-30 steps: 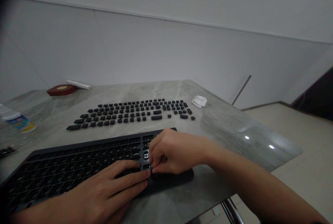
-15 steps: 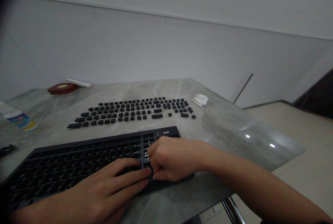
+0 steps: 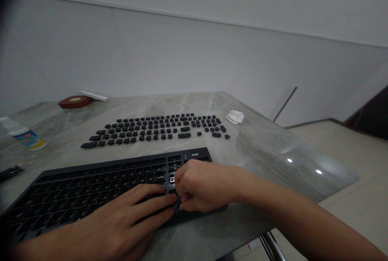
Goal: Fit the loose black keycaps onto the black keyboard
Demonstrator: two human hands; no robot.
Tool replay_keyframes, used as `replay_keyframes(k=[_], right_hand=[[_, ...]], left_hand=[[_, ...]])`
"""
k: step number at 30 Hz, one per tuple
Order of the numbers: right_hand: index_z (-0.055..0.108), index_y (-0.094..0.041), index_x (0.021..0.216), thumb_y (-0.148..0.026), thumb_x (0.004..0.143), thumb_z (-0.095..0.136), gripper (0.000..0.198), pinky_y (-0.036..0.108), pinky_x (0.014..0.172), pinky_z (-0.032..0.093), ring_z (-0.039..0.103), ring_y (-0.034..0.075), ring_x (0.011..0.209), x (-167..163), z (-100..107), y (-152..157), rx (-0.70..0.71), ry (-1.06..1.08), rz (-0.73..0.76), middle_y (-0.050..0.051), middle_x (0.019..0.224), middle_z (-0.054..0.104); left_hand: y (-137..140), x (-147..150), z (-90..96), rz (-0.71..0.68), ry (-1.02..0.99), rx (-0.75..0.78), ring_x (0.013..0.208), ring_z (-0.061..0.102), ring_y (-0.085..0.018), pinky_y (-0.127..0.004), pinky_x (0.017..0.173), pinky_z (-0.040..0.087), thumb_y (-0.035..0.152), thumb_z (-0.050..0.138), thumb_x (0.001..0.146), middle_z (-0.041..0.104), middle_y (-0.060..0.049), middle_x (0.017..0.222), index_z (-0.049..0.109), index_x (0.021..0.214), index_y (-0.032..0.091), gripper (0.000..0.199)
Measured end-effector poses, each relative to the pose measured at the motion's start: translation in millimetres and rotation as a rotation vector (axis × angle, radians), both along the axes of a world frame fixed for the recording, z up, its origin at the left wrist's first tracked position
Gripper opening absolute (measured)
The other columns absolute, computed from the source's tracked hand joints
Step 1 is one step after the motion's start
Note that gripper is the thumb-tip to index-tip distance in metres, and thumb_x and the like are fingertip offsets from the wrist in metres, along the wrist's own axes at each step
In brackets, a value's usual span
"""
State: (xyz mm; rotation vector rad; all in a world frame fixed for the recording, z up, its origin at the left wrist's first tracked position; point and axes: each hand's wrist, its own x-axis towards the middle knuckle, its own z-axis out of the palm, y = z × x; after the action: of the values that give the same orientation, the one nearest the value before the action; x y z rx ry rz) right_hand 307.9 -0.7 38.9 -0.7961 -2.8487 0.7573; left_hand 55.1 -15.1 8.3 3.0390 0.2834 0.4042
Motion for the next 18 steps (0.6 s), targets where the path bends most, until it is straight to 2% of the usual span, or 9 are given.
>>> replay_keyframes(k=[6, 12, 15, 18], right_hand=[[0.063, -0.012, 0.066, -0.007, 0.078, 0.077, 0.018, 0.020, 0.062, 0.043, 0.056, 0.010, 0.069, 0.2, 3.7, 2.0, -0.038, -0.022, -0.008, -0.001, 0.078, 0.062], [0.069, -0.012, 0.075, -0.012, 0.084, 0.076, 0.012, 0.021, 0.068, 0.046, 0.059, 0.010, 0.074, 1.1, 3.4, 5.1, -0.058, 0.008, 0.044, 0.001, 0.083, 0.065], [0.072, -0.013, 0.078, -0.016, 0.088, 0.073, 0.010, 0.022, 0.062, 0.044, 0.057, 0.010, 0.070, 3.5, 4.6, 3.3, 0.010, -0.015, 0.093, 0.002, 0.083, 0.066], [0.073, -0.013, 0.076, -0.017, 0.090, 0.068, 0.015, 0.026, 0.054, 0.036, 0.053, 0.011, 0.063, 4.2, 7.2, -3.6, 0.141, -0.117, 0.122, 0.003, 0.079, 0.065]], left_hand=[[-1.1, -0.7, 1.3, -0.010, -0.003, -0.010, 0.122, 0.058, -0.030, -0.042, 0.102, 0.058, 0.010, 0.055, 0.093, 0.064, -0.010, 0.137, 0.061, 0.134, 0.009, 0.041], [-1.1, 0.9, 3.6, -0.012, -0.045, -0.031, 0.122, 0.059, -0.027, -0.040, 0.102, 0.058, 0.009, 0.054, 0.094, 0.065, -0.010, 0.137, 0.061, 0.133, 0.011, 0.040], [-0.6, 1.1, 5.8, -0.030, -0.030, -0.021, 0.121, 0.060, -0.028, -0.041, 0.099, 0.059, 0.008, 0.052, 0.095, 0.065, -0.010, 0.137, 0.059, 0.135, 0.011, 0.041], [-1.4, -0.1, 6.1, -0.033, 0.002, -0.013, 0.121, 0.060, -0.030, -0.043, 0.096, 0.060, 0.009, 0.054, 0.095, 0.063, -0.009, 0.140, 0.055, 0.140, 0.010, 0.045]])
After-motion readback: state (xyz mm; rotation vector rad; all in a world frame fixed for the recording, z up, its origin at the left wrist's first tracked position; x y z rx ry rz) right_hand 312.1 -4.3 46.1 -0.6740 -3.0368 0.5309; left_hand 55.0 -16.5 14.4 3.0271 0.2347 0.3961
